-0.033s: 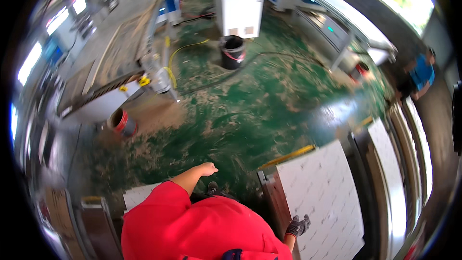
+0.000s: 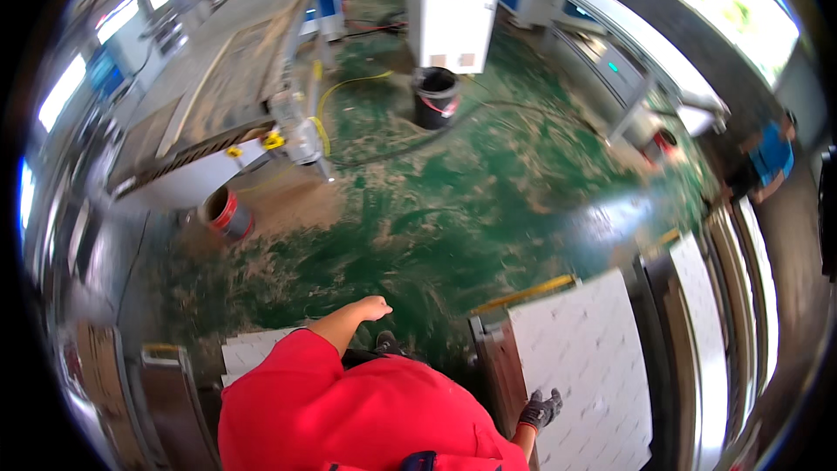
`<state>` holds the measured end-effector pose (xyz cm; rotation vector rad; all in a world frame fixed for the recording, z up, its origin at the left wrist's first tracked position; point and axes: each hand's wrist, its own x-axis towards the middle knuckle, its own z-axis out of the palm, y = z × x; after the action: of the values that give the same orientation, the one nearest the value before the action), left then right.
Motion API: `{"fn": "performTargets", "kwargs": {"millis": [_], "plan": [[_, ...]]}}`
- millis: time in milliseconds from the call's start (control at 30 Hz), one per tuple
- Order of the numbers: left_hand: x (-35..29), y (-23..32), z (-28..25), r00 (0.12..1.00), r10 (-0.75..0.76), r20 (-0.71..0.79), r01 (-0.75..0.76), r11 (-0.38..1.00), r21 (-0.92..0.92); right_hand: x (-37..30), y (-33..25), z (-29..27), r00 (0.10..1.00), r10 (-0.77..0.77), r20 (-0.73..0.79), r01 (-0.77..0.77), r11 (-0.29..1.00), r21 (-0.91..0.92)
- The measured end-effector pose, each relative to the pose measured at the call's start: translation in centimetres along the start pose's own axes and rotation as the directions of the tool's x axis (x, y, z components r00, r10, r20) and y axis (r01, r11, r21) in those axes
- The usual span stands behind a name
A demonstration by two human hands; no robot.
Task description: The person handles long white wood panels and a large white sheet in a workshop. They pick up, inspect, and place the panels on a workbench, then wipe the large sheet with a gloved hand and stack it with other panels.
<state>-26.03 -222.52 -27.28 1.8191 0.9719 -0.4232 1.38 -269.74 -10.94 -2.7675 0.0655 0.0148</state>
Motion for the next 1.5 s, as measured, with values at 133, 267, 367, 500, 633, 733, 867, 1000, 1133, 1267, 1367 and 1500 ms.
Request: {"fn": "performTargets", "kwargs": {"millis": [133, 267, 367, 500, 633, 733, 867, 1000, 1133, 1267, 1367, 1500], "plan": [[-3.0, 1.5, 9.2, 0.974, -0.139, -0.177, 0.106, 0.977, -0.184, 15.1, 1.9, 1.2, 0.958, -0.273, 0.091, 0.273, 0.962, 0.015], [-6.9, -5.3, 6.4, 0.826, -0.342, -0.449, 0.139, 0.894, -0.426, 15.7, -8.9, 7.5, 0.894, -0.375, 0.245, 0.339, 0.924, 0.175], [-9.9, -6.4, 4.4, 0.803, -0.493, -0.335, 0.117, 0.681, -0.723, 14.0, -17.8, 12.7, 0.758, -0.546, 0.357, 0.497, 0.838, 0.226], [-11.2, -10.0, 1.9, 0.733, -0.597, -0.326, -0.013, 0.467, -0.884, 9.8, -27.5, 18.8, 0.538, -0.667, 0.516, 0.494, 0.745, 0.448], [-12.4, -14.0, -0.2, 0.636, -0.713, -0.297, -0.1, 0.305, -0.947, 5.8, -40.5, 22.0, 0.381, -0.756, 0.532, 0.646, 0.63, 0.432], [-14.4, -16.9, -0.5, 0.522, -0.815, -0.252, -0.158, 0.198, -0.967, 5.3, -49.3, 30.6, 0.187, -0.872, 0.452, 0.844, 0.379, 0.38], [-17.2, -17.3, -9.0, 0.338, -0.904, -0.262, -0.218, 0.196, -0.956, -5.3, -64.1, 33.3, -0.215, -0.895, 0.391, 0.809, 0.062, 0.585], [-20.3, -18.3, -16.1, 0.22, -0.923, -0.317, -0.219, 0.27, -0.938, -18.7, -70.7, 32.4, -0.368, -0.823, 0.432, 0.703, 0.058, 0.708], [-22.8, -23.7, -27.0, 0.042, -0.758, -0.651, -0.158, 0.639, -0.753, -27.7, -73.7, 35.6, -0.7, -0.681, 0.217, 0.531, -0.292, 0.796], [-25.3, -25.5, -45.3, 0.102, -0.628, -0.771, -0.061, 0.77, -0.635, -34.9, -77.1, 30.3, -0.636, -0.626, 0.452, 0.559, 0.031, 0.829], [-24.9, -29.2, -56.9, -0.002, -0.441, -0.898, 0.194, 0.88, -0.433, -37.1, -77.7, 34.5, -0.833, -0.529, 0.162, 0.472, -0.529, 0.705], [-24.1, -35.0, -69.7, 0.048, -0.437, -0.898, 0.349, 0.85, -0.395, -42.0, -79.2, 36.4, -0.789, -0.537, 0.298, 0.612, -0.731, 0.301]]}}
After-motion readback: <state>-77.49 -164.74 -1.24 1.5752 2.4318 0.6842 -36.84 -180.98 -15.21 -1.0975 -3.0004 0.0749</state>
